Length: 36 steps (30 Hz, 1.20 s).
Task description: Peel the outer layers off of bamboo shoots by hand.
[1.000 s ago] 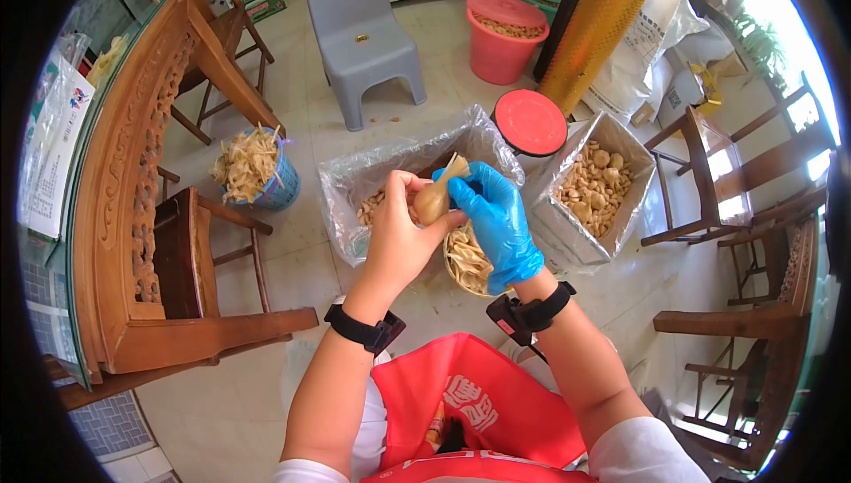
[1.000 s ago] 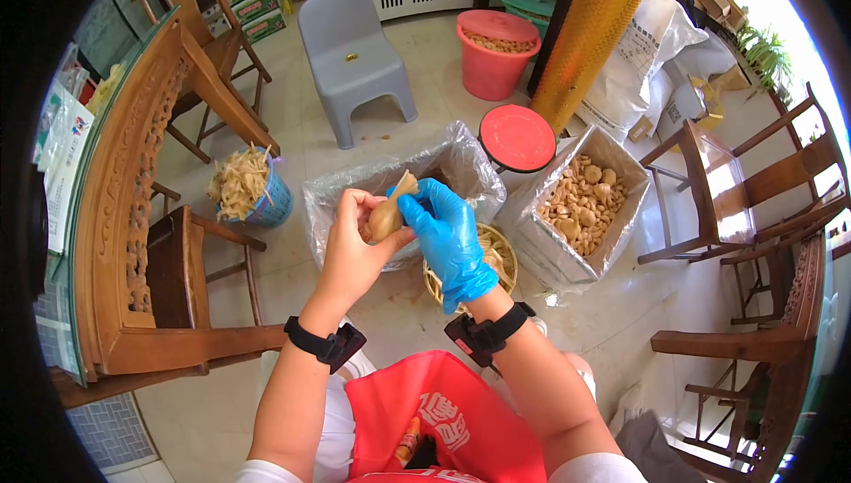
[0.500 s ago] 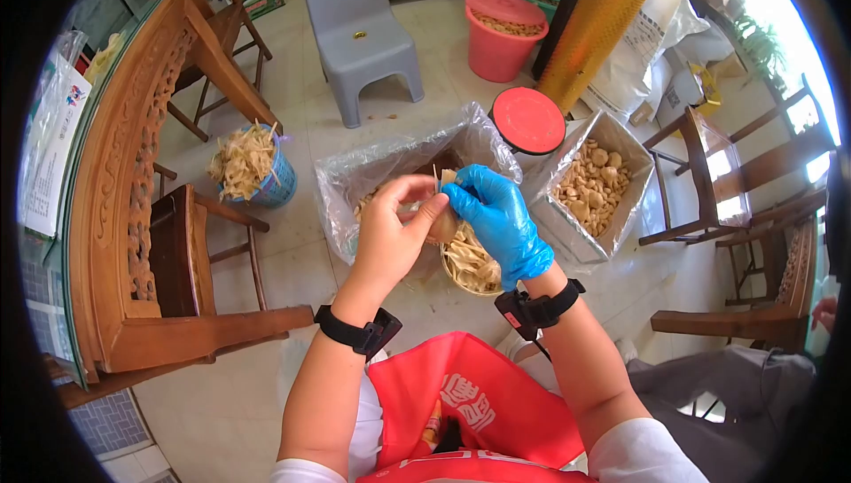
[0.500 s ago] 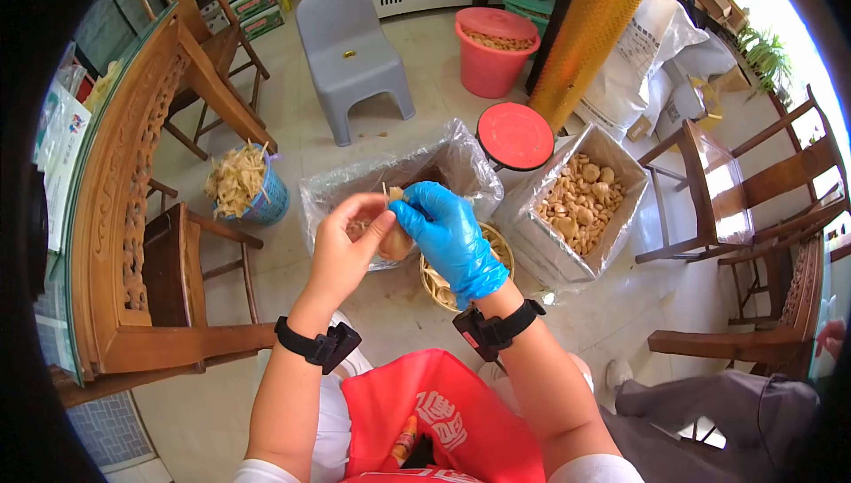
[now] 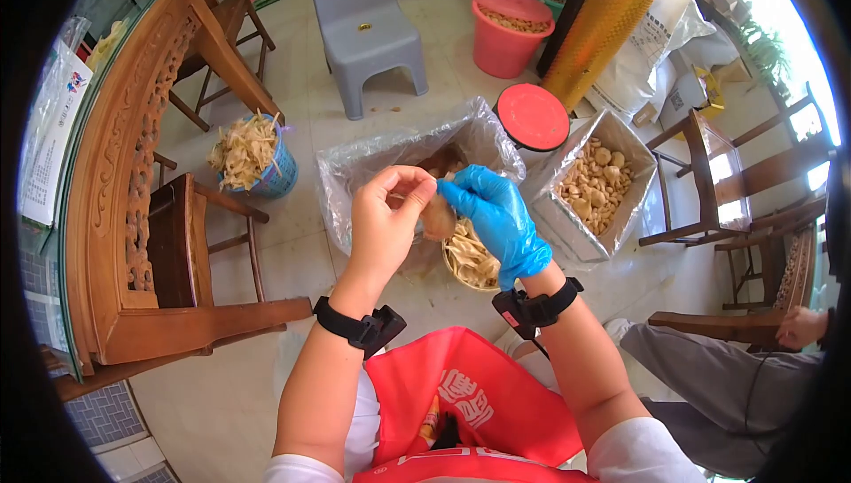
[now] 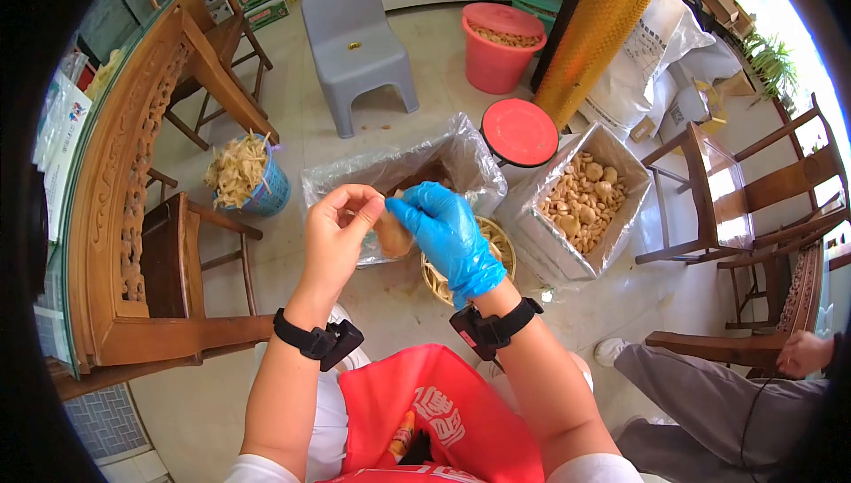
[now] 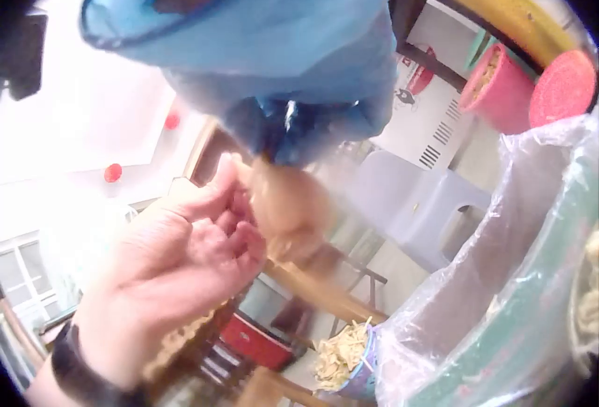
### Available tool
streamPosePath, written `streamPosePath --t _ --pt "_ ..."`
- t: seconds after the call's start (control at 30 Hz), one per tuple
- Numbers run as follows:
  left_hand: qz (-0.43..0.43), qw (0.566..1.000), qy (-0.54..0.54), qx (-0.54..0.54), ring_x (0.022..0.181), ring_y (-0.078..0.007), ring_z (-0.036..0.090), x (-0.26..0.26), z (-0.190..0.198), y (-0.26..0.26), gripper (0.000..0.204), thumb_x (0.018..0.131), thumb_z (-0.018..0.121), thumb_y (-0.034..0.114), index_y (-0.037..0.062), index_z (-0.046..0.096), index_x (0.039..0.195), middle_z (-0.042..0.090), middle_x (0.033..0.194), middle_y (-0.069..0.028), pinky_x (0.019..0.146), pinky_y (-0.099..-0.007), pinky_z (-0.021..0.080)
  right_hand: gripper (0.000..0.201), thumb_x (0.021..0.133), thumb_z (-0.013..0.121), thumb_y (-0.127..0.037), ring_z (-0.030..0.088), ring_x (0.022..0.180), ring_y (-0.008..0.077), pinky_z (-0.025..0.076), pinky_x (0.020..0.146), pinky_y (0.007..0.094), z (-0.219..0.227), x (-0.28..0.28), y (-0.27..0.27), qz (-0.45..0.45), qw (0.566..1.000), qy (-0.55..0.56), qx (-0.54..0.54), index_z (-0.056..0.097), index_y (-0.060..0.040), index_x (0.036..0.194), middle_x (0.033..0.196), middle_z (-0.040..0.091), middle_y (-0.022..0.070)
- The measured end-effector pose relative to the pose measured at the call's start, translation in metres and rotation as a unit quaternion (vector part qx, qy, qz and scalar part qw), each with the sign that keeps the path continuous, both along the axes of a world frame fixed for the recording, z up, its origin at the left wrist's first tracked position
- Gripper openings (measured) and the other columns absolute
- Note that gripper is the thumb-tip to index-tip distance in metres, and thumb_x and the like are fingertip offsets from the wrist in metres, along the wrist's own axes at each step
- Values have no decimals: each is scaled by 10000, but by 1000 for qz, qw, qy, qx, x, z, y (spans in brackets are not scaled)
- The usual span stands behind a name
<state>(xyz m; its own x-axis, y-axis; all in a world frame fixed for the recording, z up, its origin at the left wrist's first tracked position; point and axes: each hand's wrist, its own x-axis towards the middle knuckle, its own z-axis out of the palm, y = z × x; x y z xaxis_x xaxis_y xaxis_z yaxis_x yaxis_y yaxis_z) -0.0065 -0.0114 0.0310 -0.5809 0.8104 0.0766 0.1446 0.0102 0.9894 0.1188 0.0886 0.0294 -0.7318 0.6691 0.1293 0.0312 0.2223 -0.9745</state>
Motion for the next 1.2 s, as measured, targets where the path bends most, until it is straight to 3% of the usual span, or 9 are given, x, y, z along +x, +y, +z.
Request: streamPosePath --t 0.2,0.4,0.6,0.7,0.77,0.83,0.9,1.0,1.2 --pt "30 982 -164 89 795 -76 571 6 3 0 171 872 641 181 23 617 935 640 861 -26 750 -220 444 214 913 561 -212 491 739 96 422 673 260 9 -6 -4 -73 978 62 -185 638 -13 937 819 575 -2" --pt "57 947 -288 130 814 -104 592 3 0 3 211 902 596 221 18 602 957 650 892 -57 796 -246 461 227 947 514 -221 562 837 106 463 781 265 6 -15 -20 -102 954 164 -231 572 -24 1043 1037 619 51" --pt "37 936 -307 168 885 -150 581 6 8 4 241 918 566 242 11 579 987 628 944 -83 833 -295 467 136 946 506 -144 524 821 96 446 787 254 14 -17 -27 -139 945 205 -213 561 -30 996 1025 610 36" --pt "78 949 -275 137 866 -136 568 8 10 6 213 922 563 228 20 569 969 599 915 -47 827 -270 454 109 938 517 -109 521 811 98 453 775 261 10 -17 -21 -154 952 227 -134 552 -16 980 1012 605 36" --pt "54 985 -126 106 839 -107 550 7 9 8 159 926 557 201 42 549 922 568 896 -17 790 -235 442 103 939 508 -97 543 869 113 457 799 273 7 -11 -15 -143 968 192 -79 541 -15 991 1039 608 62" --pt "33 993 -82 71 799 -98 538 6 7 5 176 913 571 217 45 537 900 568 846 -9 737 -242 439 99 941 499 -86 566 928 129 461 824 284 3 -7 -9 -132 979 155 -24 530 -13 1002 1066 612 87" --pt "-8 1000 -17 -2 719 -105 531 6 8 3 257 881 603 265 25 525 840 582 763 -34 638 -262 425 82 876 579 -45 553 749 181 462 684 287 -3 -5 -5 -136 982 116 57 582 15 931 871 577 97" --pt "-77 986 101 -105 675 -70 502 5 3 -1 212 916 560 231 39 530 829 606 788 -20 642 -227 418 80 847 600 -34 560 731 236 457 656 301 -1 -4 -11 -121 982 95 112 600 14 912 830 554 125" --pt "-106 989 21 -102 634 -66 482 5 2 -2 226 935 525 224 39 530 803 586 742 -12 592 -224 401 101 854 597 -52 556 724 200 454 654 300 -6 -2 -13 -129 980 73 131 598 8 935 818 564 98"
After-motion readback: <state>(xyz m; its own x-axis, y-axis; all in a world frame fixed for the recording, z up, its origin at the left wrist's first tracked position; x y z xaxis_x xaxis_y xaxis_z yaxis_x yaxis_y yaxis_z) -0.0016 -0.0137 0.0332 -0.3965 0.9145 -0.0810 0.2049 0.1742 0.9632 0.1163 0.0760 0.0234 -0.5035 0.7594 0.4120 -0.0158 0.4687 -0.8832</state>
